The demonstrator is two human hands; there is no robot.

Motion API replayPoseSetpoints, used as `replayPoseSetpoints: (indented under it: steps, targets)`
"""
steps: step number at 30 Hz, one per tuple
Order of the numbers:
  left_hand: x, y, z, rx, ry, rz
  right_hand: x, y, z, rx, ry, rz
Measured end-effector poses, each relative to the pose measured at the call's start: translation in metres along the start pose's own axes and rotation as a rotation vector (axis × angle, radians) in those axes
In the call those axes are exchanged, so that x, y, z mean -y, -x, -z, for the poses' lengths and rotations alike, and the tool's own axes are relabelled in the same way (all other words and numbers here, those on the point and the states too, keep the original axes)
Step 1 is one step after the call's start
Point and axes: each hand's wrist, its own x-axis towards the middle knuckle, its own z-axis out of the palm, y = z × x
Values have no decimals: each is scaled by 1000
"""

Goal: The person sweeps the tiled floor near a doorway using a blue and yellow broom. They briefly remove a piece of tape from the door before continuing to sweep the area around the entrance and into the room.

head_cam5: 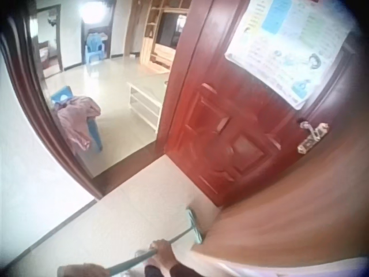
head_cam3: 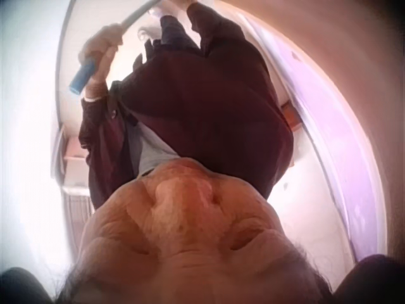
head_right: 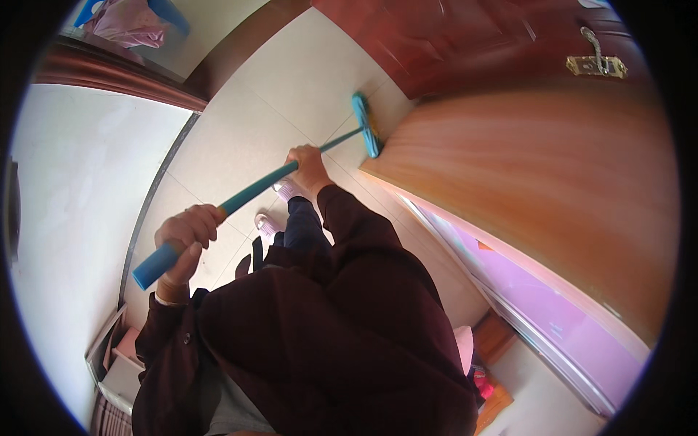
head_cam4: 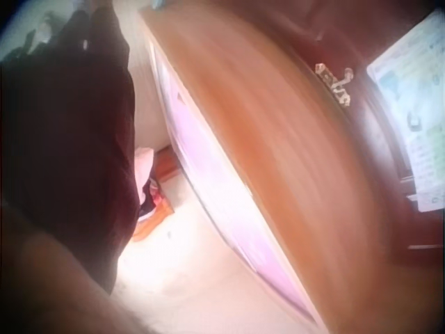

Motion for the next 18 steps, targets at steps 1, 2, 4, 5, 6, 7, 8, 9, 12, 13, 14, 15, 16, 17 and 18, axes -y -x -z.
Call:
replayPoseSetpoints:
  steps: [1, 2, 4, 5, 6, 7, 8, 9, 12, 13, 14, 15, 16, 17, 18]
  targets:
    - [0, 1, 2, 18, -8, 4, 0, -2, -9, -23, -24, 18]
    - [-6, -3, 10, 7, 39, -12, 6, -3, -23, -56, -49, 23]
    - [-28, -6, 23, -57, 49, -6, 34, -13, -47, -89, -93, 25]
    - [-45, -13, 27, -42, 30, -41, 53, -21, -51, -52, -131, 22]
    - [-56, -19, 29, 4, -4, -93, 65, -26, -50, -16, -137, 46]
    - [-65, -25, 30, 51, -39, -143, 75, -33, -48, 19, -142, 69]
    - [-74, -31, 31, 93, -76, -197, 83, -43, -40, 64, -149, 113]
    - [-81, -37, 31, 138, -95, -272, 89, -51, -31, 118, -160, 158]
    - [-99, -50, 27, 256, -145, -362, 96, -78, -4, 155, -126, 255]
    - [-96, -46, 26, 163, -181, -305, 91, -91, 0, 147, -104, 279]
    - [-87, -40, 23, 75, -208, -246, 78, -102, -1, 130, -73, 268]
    - [-71, -36, 22, -2, -223, -187, 57, -113, -4, 105, -33, 246]
    - [-52, -34, 22, -45, -238, -157, 41, -124, -8, 79, 52, 233]
    - [-35, -30, 19, -93, -267, -123, 27, -134, -13, 56, 125, 227]
    - [-23, -23, 13, -111, -307, -91, 10, -141, -21, 110, 150, 255]
